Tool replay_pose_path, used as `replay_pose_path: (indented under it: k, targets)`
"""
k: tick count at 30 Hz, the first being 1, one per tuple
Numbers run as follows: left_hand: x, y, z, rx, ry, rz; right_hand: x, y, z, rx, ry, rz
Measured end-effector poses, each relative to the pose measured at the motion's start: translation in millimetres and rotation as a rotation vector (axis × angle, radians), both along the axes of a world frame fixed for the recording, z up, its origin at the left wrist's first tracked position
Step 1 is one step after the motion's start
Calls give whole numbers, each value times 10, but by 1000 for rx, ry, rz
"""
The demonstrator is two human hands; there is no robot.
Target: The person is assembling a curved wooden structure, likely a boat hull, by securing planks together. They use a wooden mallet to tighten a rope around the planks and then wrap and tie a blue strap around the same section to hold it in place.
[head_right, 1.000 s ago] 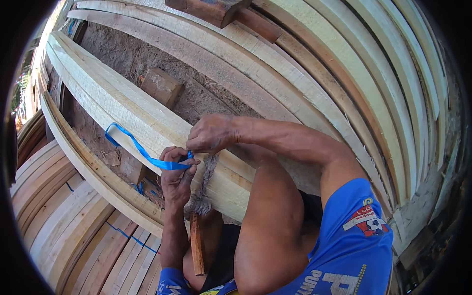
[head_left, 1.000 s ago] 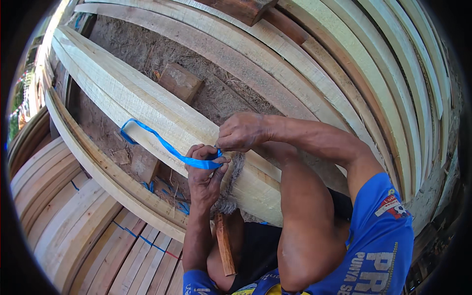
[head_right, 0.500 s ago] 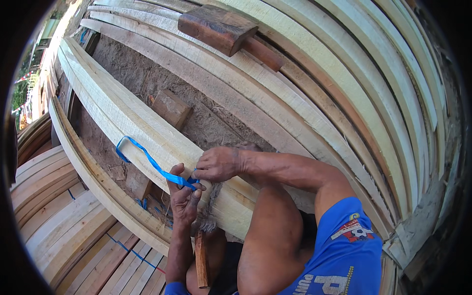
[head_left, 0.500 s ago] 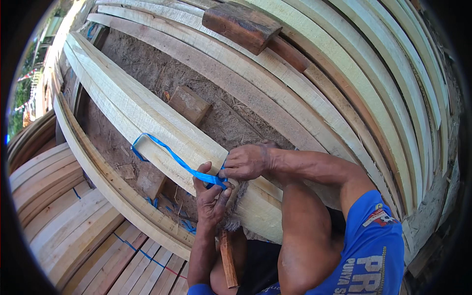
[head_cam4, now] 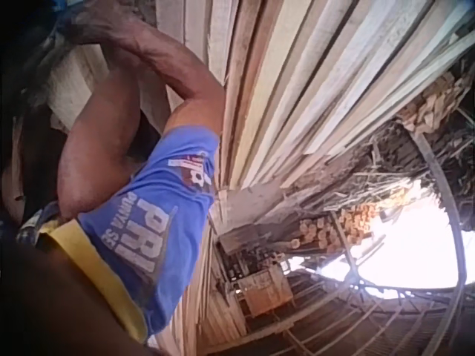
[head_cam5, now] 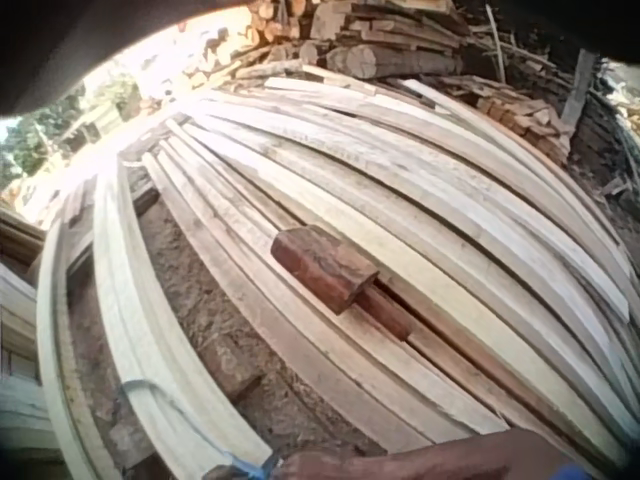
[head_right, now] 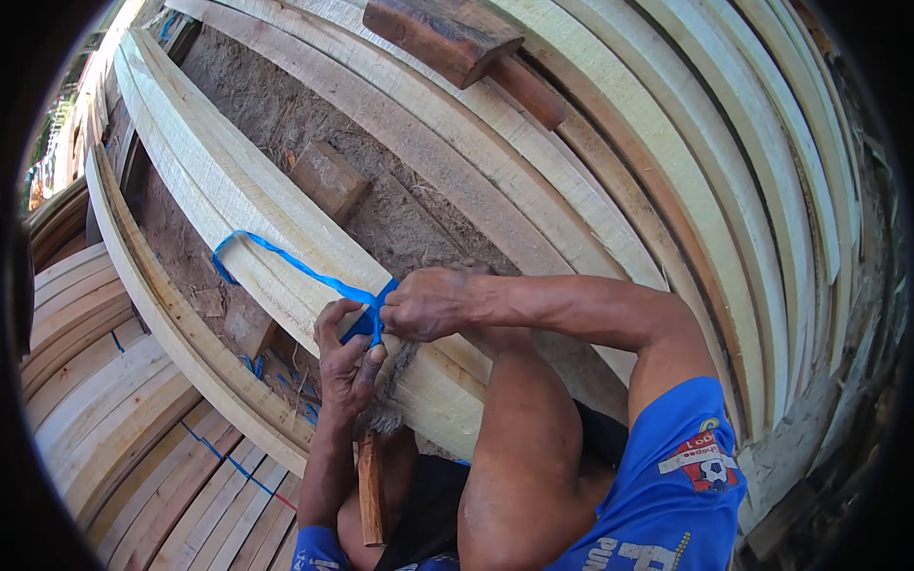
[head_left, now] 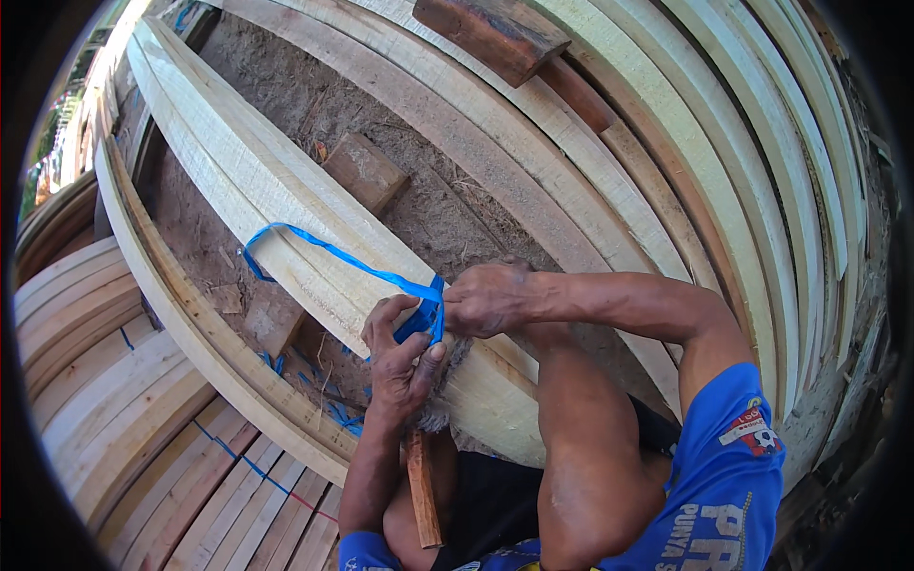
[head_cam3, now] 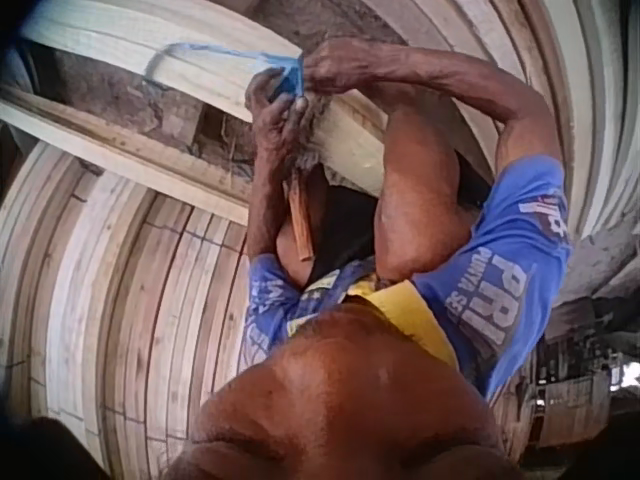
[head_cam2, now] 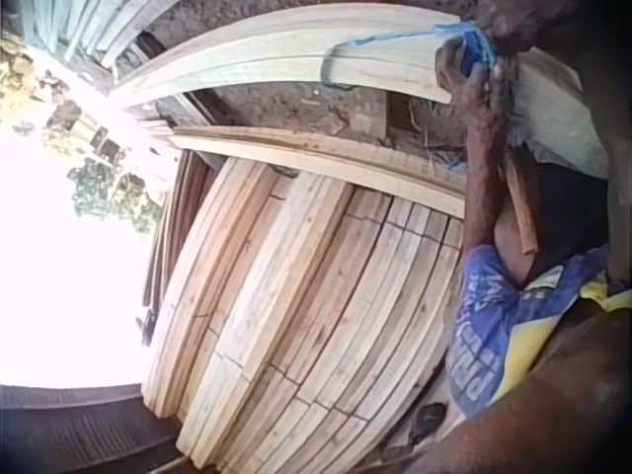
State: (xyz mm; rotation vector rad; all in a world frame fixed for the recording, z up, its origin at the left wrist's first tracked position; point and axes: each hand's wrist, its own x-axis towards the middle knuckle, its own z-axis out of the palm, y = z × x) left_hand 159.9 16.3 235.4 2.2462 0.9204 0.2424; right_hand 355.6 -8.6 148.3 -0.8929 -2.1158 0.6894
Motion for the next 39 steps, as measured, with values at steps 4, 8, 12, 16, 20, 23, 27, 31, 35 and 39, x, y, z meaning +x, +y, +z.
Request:
replay_pose_path:
  k: [4, 8, 12, 16, 20, 23, 27, 31, 35, 39]
  targets:
    - [-30, -19, -27, -44, -33, 63, 116, 164, 72, -1087, 460, 383]
    - [-11, -16, 3, -46, -21, 65, 13, 82, 95, -1297, 596, 234]
    - [7, -12, 4, -84, -27, 73, 21, 49, 124, -943, 385, 67]
    - [3, -7, 47, -122, -34, 122, -63, 28, 168, -688, 319, -111]
    - [-114, -86, 192, -112, 36, 72, -193, -76, -124, -550, 331, -292]
    - [-166, -98, 165, -219, -7, 157, -213, -74, -131, -482, 299, -286]
    - [-83, -73, 169, -437, -331, 326, 9, -45, -204, -970, 552, -145]
    - [-61, -8, 57, -331, -426, 335, 84, -47, -108, -719, 676, -245]
    - [-84, 17, 59, -322, -471, 355, -6, -5, 254, -417, 73, -141]
    - [20, -7, 61, -512, -528, 372, -55, -13, 318, -232, -181, -89]
